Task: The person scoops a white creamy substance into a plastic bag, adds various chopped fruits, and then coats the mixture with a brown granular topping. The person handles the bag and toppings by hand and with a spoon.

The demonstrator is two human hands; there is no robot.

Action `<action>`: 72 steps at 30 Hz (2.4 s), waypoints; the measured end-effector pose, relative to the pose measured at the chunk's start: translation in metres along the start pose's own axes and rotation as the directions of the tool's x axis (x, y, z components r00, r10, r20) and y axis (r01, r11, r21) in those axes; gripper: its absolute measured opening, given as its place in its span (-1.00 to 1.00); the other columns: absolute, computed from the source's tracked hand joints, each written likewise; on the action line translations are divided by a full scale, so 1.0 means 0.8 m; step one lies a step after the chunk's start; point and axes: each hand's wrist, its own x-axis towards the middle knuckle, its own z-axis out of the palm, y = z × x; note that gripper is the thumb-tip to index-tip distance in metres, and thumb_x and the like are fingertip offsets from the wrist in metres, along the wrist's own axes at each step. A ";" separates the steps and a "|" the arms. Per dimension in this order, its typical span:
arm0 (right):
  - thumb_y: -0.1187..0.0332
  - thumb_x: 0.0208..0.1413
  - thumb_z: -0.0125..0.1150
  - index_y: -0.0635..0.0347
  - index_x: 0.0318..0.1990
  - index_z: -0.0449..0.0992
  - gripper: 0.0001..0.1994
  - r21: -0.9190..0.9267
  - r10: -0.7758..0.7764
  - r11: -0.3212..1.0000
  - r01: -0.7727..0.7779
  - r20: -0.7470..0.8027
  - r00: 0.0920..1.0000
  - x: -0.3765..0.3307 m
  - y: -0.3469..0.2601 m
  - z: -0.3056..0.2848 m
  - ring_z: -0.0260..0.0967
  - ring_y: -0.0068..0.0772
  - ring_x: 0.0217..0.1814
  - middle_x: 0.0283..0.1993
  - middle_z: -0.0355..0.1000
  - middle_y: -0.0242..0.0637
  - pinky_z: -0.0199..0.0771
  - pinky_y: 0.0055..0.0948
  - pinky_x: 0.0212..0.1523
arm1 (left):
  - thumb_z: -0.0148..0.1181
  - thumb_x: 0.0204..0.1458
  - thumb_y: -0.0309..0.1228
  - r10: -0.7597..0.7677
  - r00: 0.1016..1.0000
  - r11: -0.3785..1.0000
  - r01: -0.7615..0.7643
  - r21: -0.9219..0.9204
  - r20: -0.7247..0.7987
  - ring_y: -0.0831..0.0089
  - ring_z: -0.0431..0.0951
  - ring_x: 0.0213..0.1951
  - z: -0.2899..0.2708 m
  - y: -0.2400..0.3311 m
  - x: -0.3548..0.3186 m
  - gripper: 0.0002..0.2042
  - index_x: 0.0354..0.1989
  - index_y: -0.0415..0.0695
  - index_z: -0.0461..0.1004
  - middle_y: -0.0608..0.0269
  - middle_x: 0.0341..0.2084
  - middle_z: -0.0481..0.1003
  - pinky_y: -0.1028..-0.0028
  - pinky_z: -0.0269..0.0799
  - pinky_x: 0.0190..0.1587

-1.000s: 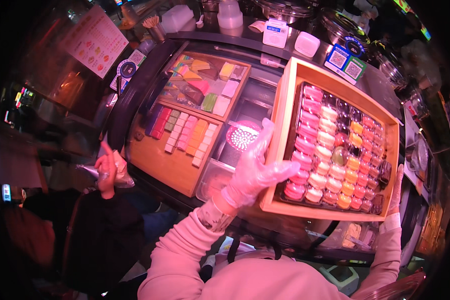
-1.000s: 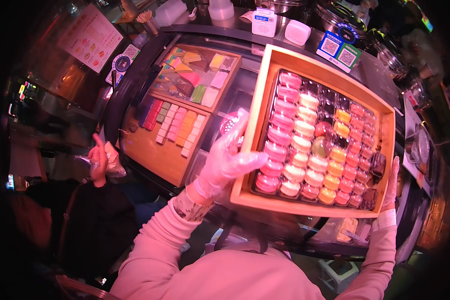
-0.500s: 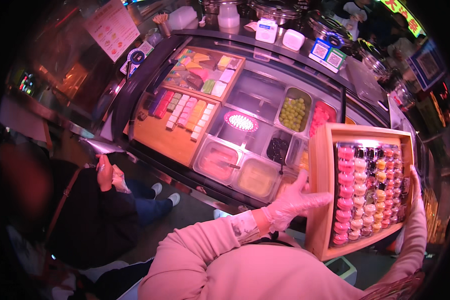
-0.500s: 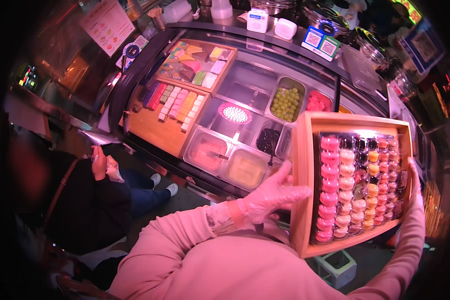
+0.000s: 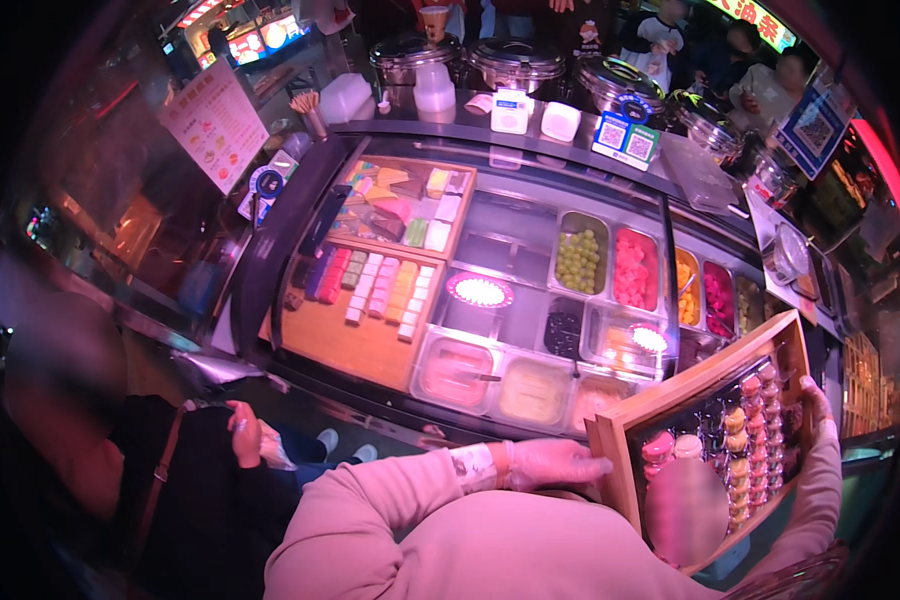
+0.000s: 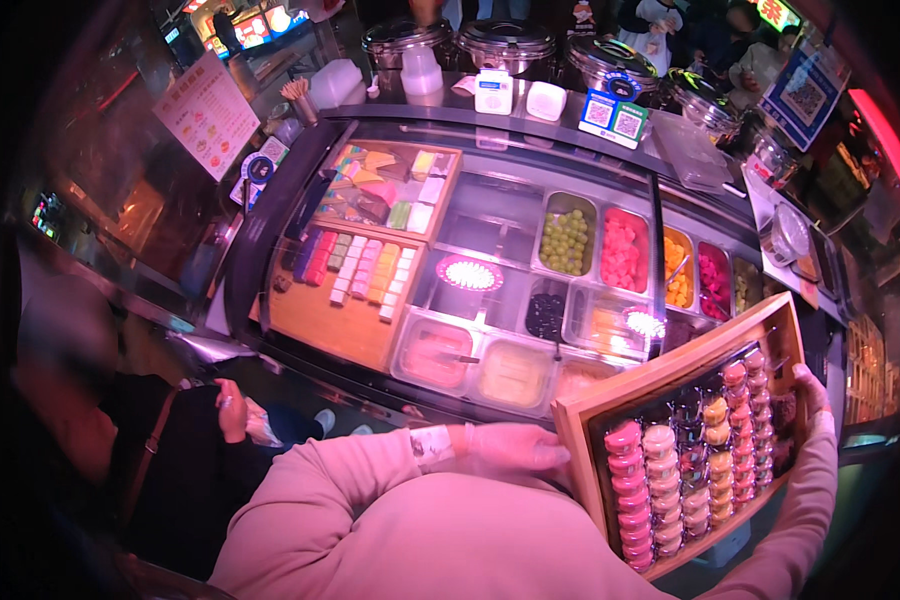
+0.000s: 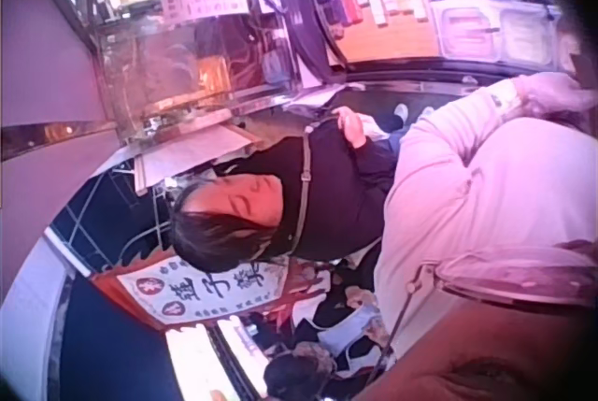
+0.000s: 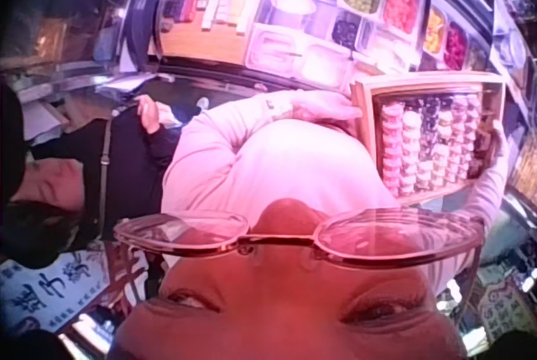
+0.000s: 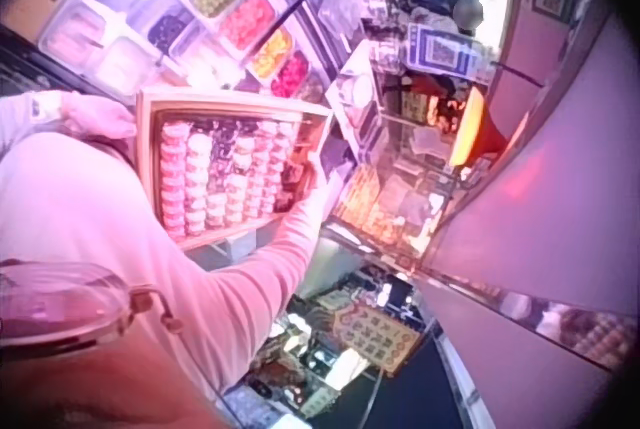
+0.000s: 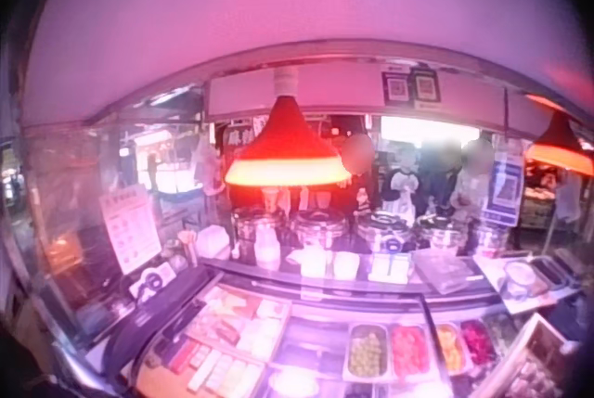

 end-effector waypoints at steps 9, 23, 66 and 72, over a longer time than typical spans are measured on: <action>0.00 0.06 0.44 0.20 0.27 0.53 -0.33 -0.055 0.043 0.998 -0.044 -0.017 0.999 -0.026 0.020 -0.031 0.63 -0.05 0.02 0.09 0.62 -0.10 0.62 -0.07 0.16 | 0.23 0.18 -0.21 0.872 -0.324 0.485 0.672 0.560 -0.366 0.03 0.63 -0.26 -0.243 0.302 -0.302 -0.67 -0.27 -0.32 0.50 -0.08 -0.36 0.60 0.13 0.51 -0.18; 0.04 -0.21 0.53 0.14 0.19 0.59 -0.27 0.015 0.298 0.951 -0.309 -0.316 0.901 -0.069 0.051 -0.018 0.63 0.02 -0.08 0.03 0.65 -0.05 0.65 0.03 0.05 | 0.07 0.29 0.12 0.851 -0.355 0.444 0.880 0.168 -0.388 -0.11 0.51 0.28 -0.506 0.350 -0.490 -0.30 0.23 -0.36 0.53 -0.23 0.27 0.49 0.15 0.42 0.32; 0.05 -0.08 0.47 0.09 0.18 0.63 -0.38 0.302 0.262 0.943 -0.140 -0.413 0.872 -0.131 0.098 0.015 0.63 -0.05 0.01 0.01 0.66 -0.13 0.64 -0.07 0.12 | 0.33 0.10 -0.03 0.580 0.585 0.446 0.355 0.821 -0.568 0.07 0.52 -0.41 -0.327 0.284 0.249 -0.51 -0.39 -0.36 0.59 -0.10 -0.50 0.54 0.05 0.42 -0.29; 0.01 -0.08 0.54 0.07 0.25 0.56 -0.29 0.147 0.180 0.978 -0.146 -0.251 0.951 -0.090 0.111 -0.078 0.64 -0.02 -0.10 0.00 0.66 -0.15 0.72 -0.02 -0.03 | 0.36 0.19 -0.24 0.714 0.551 0.452 0.109 0.885 -0.432 0.53 0.21 -0.56 -0.324 0.238 0.319 -0.64 -0.50 -0.18 0.38 0.43 -0.63 0.26 0.30 0.17 -0.51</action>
